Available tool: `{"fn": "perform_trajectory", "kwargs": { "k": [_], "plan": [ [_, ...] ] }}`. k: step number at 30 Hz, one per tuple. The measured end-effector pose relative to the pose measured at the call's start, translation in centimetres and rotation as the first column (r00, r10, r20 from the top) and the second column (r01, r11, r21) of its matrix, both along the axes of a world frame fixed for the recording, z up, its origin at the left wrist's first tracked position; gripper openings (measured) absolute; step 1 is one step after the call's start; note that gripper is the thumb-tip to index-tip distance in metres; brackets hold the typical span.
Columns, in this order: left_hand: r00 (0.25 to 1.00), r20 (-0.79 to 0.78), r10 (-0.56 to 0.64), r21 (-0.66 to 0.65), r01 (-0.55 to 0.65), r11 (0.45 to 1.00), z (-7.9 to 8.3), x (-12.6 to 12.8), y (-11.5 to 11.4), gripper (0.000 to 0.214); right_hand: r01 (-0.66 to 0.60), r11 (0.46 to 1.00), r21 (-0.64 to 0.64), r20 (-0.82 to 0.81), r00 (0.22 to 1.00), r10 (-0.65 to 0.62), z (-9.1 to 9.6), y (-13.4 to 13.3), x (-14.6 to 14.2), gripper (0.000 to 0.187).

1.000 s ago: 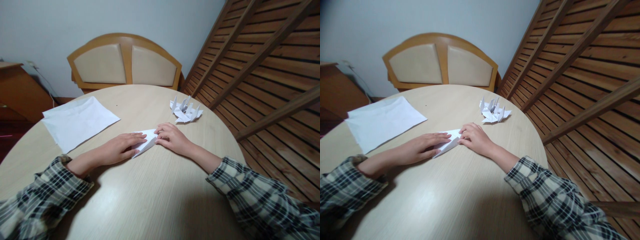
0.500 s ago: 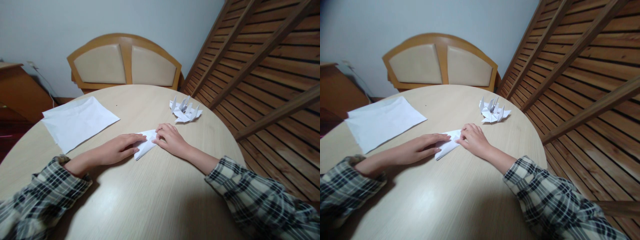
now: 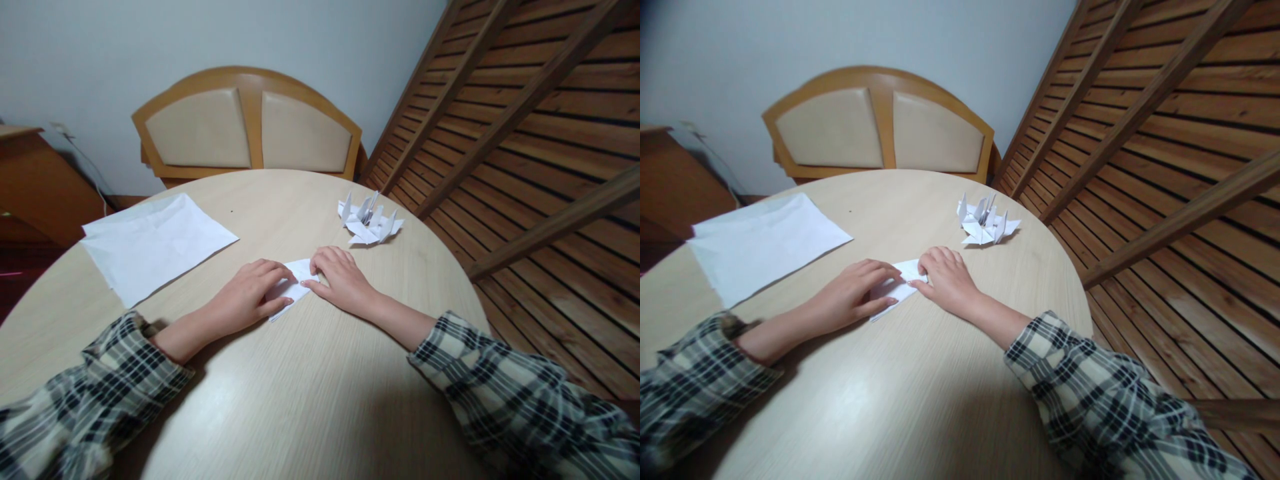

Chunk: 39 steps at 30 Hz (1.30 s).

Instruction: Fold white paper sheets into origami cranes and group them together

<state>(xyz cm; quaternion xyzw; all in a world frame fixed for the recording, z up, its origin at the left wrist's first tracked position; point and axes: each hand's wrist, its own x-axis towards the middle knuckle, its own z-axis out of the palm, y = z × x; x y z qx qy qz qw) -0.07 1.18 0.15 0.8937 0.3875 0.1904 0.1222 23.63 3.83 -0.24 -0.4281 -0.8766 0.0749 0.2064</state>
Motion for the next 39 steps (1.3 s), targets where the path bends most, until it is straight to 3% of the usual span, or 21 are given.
{"fn": "perform_trajectory", "kwargs": {
  "k": [9,16,30,35,39],
  "plan": [
    [0.994,-0.066,-0.090,-0.048,0.087,0.995,0.3,-0.5,0.2,0.046,-0.004,1.000,0.011,0.012,1.000,0.004,-0.4,-0.1,0.1,0.012],
    [0.987,-0.118,-0.113,-0.037,0.110,0.993,0.2,-0.6,0.3,0.050,0.032,0.998,-0.055,0.070,0.997,-0.028,0.2,-0.2,-0.1,0.008],
    [0.972,-0.075,-0.223,-0.136,0.211,0.968,0.4,-1.7,0.8,0.061,-0.028,0.998,-0.060,0.079,0.996,0.032,-0.3,0.1,0.7,0.016],
    [0.968,-0.081,-0.237,-0.132,0.226,0.965,0.3,-2.0,0.7,0.063,-0.033,0.999,0.001,0.106,0.994,0.033,-0.1,0.2,0.7,0.014],
    [0.980,-0.122,-0.158,-0.082,0.149,0.985,0.3,-1.5,0.2,0.064,-0.038,0.994,0.103,0.098,0.995,0.028,0.3,0.3,0.7,0.008]
  ]
}}
